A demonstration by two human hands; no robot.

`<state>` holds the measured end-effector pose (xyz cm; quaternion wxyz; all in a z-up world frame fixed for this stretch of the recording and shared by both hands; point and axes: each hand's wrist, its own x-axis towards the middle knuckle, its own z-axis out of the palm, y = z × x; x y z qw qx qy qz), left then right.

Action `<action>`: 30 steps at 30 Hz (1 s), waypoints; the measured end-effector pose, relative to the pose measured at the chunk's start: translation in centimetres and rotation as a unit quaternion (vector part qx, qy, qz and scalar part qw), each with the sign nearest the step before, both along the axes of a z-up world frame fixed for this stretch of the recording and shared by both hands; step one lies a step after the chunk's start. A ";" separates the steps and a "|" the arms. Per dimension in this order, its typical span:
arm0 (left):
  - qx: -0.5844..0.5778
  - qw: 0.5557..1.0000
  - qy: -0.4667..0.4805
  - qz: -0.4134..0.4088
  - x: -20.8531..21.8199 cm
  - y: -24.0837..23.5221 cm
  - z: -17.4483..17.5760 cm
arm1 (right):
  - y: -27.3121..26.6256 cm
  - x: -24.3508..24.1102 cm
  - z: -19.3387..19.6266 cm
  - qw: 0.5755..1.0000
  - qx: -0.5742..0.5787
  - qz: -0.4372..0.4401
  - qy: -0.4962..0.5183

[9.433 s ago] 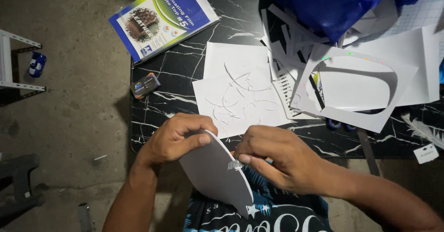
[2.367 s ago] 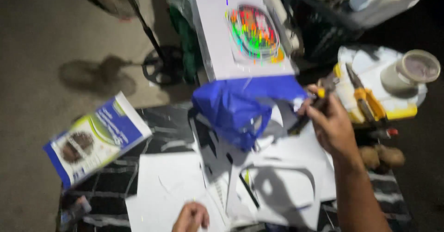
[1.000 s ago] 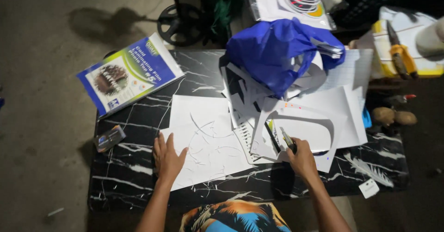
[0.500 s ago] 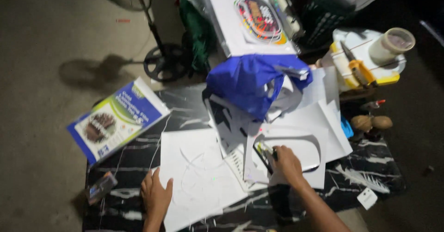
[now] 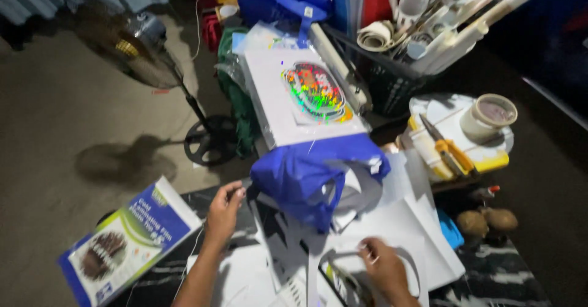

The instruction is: The person peels the clear laminating film backing off a cut foam board speech-bubble sign, then trims the excess film along the sign's edges with a utility knife. They place the finished sign on a stack of boards and handle other printed signs on the work table.

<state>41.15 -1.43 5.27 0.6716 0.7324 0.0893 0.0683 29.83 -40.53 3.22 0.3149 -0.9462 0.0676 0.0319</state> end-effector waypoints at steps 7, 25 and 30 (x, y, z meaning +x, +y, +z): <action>-0.119 0.986 0.120 -0.010 12.0 -3.8 -0.4 | -1.0 19.7 12.1 0.936 0.213 0.061 -0.272; -0.222 0.969 0.104 -0.026 20.2 -9.3 7.6 | 6.6 36.2 9.4 0.910 -0.059 0.284 -0.298; 0.212 0.975 -0.057 0.037 20.4 -7.3 12.6 | 6.2 36.1 12.7 0.932 -0.058 0.248 -0.258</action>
